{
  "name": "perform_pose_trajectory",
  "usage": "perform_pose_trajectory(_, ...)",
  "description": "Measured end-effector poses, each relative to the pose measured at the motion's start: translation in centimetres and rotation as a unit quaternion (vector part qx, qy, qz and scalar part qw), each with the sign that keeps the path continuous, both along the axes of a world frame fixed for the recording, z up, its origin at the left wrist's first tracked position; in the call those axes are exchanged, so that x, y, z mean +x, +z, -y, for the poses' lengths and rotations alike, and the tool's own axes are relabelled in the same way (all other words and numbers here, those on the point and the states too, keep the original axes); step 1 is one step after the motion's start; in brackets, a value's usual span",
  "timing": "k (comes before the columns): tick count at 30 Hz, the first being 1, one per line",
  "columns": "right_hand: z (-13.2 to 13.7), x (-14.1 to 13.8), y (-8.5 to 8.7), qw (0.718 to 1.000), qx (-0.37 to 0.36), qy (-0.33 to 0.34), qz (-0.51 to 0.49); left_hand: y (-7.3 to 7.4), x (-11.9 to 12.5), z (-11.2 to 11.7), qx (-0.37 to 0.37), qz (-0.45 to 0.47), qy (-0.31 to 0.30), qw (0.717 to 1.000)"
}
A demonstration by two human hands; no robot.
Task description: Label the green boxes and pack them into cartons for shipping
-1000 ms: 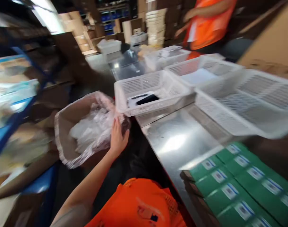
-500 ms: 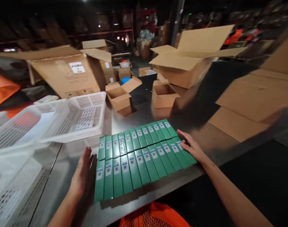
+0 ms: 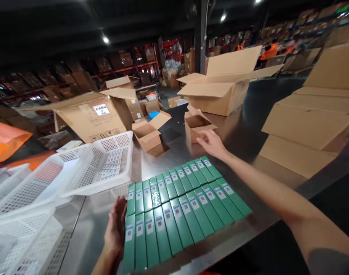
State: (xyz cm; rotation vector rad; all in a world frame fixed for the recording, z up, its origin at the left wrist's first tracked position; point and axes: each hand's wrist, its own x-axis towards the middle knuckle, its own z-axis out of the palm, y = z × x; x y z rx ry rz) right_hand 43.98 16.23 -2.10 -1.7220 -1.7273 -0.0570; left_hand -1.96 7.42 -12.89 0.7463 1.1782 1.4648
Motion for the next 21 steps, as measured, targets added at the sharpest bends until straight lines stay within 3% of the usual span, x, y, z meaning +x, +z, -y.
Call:
perform_pose_trajectory(4, -7.4, -0.6, 3.7, 0.992, -0.06, 0.035, 0.109, -0.6, 0.3, -0.4, -0.005, 0.056, 0.005, 0.998)
perform_pose_trajectory(7, -9.9, 0.7, 5.1, 0.98, -0.117, -0.019, 0.163, -0.7, 0.2, -0.6, -0.014, 0.073, -0.003, 0.997)
perform_pose_trajectory(12, -10.1, 3.4, 5.3, 0.949, -0.2, -0.151, 0.194, -0.9, 0.2, -0.4, -0.013, 0.088, -0.017, 0.996)
perform_pose_trajectory(16, -10.2, 4.0, 5.8, 0.93, -0.267, -0.184, 0.172, -1.3, 0.3, -0.4, -0.017, 0.094, -0.026, 0.995)
perform_pose_trajectory(21, -10.0, 4.2, 8.4, 0.92, -0.309, -0.226, 0.083, -1.6, 0.0, -0.7, -0.016, 0.081, -0.017, 0.996)
